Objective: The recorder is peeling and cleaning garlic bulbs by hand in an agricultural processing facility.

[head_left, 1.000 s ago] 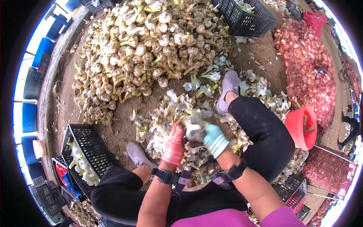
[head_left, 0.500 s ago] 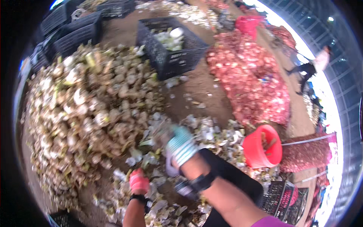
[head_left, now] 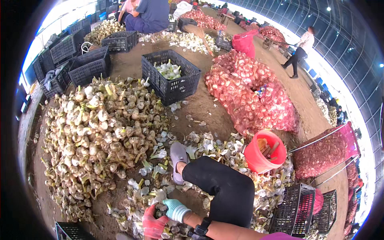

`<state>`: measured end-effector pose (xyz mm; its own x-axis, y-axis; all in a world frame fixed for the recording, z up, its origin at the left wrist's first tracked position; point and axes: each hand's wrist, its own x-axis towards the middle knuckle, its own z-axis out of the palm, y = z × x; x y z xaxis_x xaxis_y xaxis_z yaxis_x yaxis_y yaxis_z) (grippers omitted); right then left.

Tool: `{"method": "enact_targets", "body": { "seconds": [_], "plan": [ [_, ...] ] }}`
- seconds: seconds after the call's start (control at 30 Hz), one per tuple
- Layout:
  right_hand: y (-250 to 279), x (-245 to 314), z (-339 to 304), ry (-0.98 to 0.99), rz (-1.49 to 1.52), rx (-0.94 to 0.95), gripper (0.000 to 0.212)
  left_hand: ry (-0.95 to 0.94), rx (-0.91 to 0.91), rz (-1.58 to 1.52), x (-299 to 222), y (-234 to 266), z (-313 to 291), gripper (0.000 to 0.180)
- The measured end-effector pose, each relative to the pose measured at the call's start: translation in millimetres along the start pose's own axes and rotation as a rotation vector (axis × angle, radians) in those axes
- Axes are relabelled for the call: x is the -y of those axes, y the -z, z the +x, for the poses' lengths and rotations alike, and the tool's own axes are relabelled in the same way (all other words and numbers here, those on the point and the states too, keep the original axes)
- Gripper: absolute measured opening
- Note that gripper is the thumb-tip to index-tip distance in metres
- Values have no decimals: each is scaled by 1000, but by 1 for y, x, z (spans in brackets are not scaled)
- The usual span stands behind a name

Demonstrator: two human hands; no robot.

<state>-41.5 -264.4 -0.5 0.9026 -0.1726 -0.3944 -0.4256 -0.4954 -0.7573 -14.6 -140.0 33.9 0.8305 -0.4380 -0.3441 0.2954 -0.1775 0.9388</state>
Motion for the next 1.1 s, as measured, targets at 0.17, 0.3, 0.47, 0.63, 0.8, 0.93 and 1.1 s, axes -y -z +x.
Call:
{"method": "enact_targets", "body": {
  "seconds": [0.17,0.3,0.47,0.63,0.8,0.93,1.1],
  "plan": [
    [-14,2,-32,191,-64,156,36,150,44,-161,-8,20,-55,51],
    [-26,18,-58,242,-55,173,25,83,13,-159,-3,36,-84,52],
    [-32,24,-74,345,42,79,26,100,79,-409,34,53,-97,56],
    [-47,3,-67,253,483,187,17,-85,97,-295,21,53,-102,56],
    [-32,25,-75,213,399,172,18,24,140,-730,35,60,-100,59],
    [-30,41,-75,366,278,-17,22,200,142,-1277,35,58,-98,53],
    [-46,46,-73,70,-19,-209,21,86,-241,-907,28,55,-92,50]
  ]
}}
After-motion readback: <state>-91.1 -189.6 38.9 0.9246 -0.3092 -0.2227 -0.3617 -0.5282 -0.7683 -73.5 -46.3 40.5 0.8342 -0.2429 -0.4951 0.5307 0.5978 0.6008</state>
